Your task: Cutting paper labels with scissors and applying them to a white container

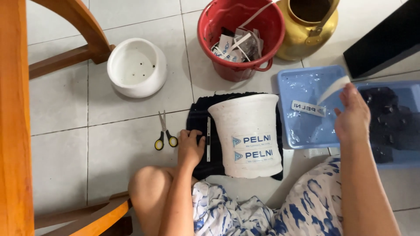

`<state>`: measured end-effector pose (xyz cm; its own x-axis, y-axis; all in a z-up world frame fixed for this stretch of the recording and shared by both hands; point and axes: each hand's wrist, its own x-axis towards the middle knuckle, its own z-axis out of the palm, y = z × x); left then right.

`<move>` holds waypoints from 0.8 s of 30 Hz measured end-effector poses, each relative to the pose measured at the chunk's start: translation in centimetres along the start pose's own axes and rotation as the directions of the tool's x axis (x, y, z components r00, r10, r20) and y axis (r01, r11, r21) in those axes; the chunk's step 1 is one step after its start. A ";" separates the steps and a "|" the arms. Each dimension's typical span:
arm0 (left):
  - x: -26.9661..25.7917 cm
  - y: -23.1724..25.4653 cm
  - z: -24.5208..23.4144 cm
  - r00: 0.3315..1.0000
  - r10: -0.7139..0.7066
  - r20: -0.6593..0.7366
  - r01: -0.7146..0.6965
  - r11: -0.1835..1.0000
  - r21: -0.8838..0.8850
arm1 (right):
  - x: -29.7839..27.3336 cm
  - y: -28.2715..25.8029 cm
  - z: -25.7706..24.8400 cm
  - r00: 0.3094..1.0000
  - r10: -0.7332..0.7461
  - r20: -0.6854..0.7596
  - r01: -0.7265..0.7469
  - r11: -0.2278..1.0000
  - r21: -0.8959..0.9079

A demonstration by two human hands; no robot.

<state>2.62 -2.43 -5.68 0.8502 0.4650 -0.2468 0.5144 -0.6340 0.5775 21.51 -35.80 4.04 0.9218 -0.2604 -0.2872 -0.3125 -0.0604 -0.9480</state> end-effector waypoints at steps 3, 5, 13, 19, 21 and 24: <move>0.0 -0.6 0.3 0.998 0.051 -0.040 -0.051 0.999 -0.005 | -2.0 -2.5 0.5 0.977 0.113 -0.182 -0.062 0.963 0.263; 0.2 -1.2 0.8 0.996 0.064 -0.058 -0.065 0.998 -0.007 | -1.3 -2.8 -0.2 0.993 0.052 -0.103 -0.016 0.946 0.325; 0.0 -0.9 -0.1 0.999 -0.001 0.040 0.004 0.996 -0.089 | -3.6 -12.1 6.8 0.936 -0.276 0.220 0.145 0.869 0.474; 0.3 -1.4 0.2 0.999 0.033 -0.011 -0.034 0.995 -0.098 | -3.2 -14.0 15.7 0.813 -0.289 0.505 0.411 0.899 -0.148; 0.6 -1.2 0.0 1.000 -0.005 0.018 0.007 0.993 -0.116 | 0.0 -12.1 18.4 0.687 -0.345 0.640 0.727 0.324 -0.605; 1.1 -1.2 -0.1 0.999 -0.037 0.031 0.040 0.996 -0.086 | 5.7 -8.9 20.1 0.538 -0.414 0.735 0.746 -0.172 -0.643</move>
<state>2.99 -1.09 -6.53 0.8336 0.4688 -0.2922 0.5363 -0.5596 0.6319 34.15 -17.38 8.12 0.7936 0.5928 0.1369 0.5939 -0.8037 0.0373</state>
